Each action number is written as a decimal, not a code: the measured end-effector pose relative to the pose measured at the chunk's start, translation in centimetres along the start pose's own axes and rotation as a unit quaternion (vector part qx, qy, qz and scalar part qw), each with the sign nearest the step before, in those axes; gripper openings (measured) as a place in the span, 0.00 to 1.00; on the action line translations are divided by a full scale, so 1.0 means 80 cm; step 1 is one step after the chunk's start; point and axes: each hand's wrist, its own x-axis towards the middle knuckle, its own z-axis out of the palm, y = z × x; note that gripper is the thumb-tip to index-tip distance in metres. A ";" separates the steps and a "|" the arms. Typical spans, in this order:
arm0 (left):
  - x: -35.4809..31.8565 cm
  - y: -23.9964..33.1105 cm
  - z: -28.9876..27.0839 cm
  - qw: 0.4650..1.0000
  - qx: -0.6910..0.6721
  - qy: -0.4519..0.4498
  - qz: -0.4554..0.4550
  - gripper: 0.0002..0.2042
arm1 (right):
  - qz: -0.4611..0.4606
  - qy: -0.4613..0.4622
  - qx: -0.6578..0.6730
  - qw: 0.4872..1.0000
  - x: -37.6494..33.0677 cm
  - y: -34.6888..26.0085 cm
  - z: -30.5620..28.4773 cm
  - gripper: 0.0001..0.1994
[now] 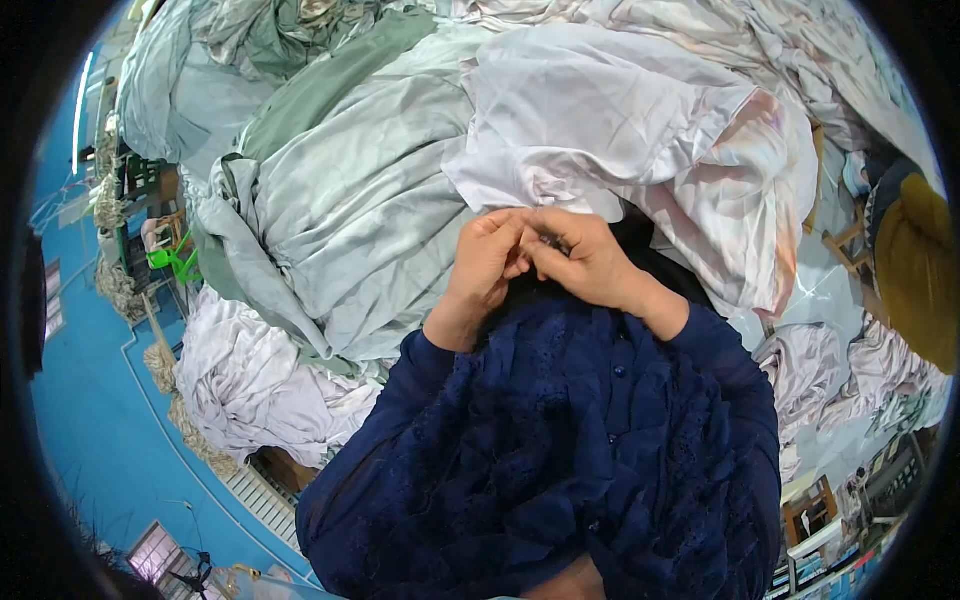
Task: Trimming loose threads from fabric items using a pair of small snips.
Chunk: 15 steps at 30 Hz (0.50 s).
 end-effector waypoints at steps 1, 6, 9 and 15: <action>0.002 0.000 0.001 1.000 -0.013 0.022 -0.011 0.07 | -0.005 -0.036 -0.030 0.999 -0.001 0.004 -0.002 0.02; 0.003 0.003 -0.007 0.997 -0.034 0.056 -0.047 0.05 | -0.113 -0.055 -0.156 0.980 -0.001 0.012 -0.003 0.02; -0.007 0.004 -0.007 0.997 -0.019 0.075 0.004 0.04 | -0.113 -0.033 -0.176 0.977 -0.005 0.003 -0.008 0.05; -0.013 0.002 -0.006 0.995 0.017 0.069 0.067 0.04 | -0.046 0.070 -0.237 0.968 -0.008 0.014 -0.010 0.17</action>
